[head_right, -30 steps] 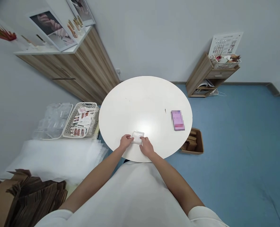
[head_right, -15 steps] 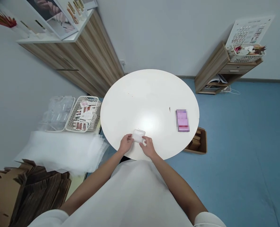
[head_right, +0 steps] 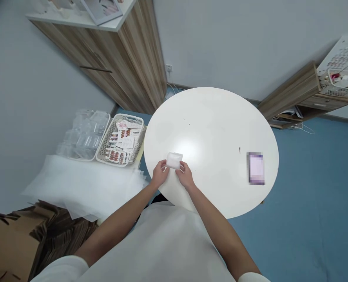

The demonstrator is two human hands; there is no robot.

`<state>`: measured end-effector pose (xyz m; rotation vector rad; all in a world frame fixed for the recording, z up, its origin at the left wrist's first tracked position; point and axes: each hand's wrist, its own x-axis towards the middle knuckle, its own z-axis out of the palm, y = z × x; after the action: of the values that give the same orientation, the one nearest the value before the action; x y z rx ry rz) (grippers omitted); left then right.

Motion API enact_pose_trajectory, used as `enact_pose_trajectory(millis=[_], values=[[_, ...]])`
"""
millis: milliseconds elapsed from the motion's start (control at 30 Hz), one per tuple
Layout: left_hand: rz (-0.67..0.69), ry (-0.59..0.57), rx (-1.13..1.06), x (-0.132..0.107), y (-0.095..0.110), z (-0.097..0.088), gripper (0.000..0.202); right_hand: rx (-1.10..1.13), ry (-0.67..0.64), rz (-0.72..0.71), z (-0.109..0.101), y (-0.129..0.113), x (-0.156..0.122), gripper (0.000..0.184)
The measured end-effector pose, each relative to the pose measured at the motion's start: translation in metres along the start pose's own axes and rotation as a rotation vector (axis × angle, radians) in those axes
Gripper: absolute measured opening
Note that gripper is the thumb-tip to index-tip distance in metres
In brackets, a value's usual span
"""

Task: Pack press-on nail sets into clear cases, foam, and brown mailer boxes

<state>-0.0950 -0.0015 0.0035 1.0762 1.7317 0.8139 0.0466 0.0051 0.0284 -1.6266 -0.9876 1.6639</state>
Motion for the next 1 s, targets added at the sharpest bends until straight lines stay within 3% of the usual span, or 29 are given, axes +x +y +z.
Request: enact_pose_trajectory(millis=[200,367,733,1000], values=[[-0.007,0.069,0.099,0.054,-0.007,-0.057,0.049,0.027,-0.079,-0.028,0.066,-0.031,0.052,0.055],[0.003,0.075,0.094,0.085,-0.007,-0.08,0.054,0.023,-0.081,-0.031,0.093,-0.045,0.081,0.056],[0.089,-0.006,0.036,0.101,-0.016,-0.089,0.061,0.01,-0.08,-0.046,0.103,-0.054,0.095,0.059],[0.169,0.038,0.044,0.097,-0.017,-0.084,0.06,-0.058,-0.004,-0.031,0.099,-0.05,0.089,0.065]])
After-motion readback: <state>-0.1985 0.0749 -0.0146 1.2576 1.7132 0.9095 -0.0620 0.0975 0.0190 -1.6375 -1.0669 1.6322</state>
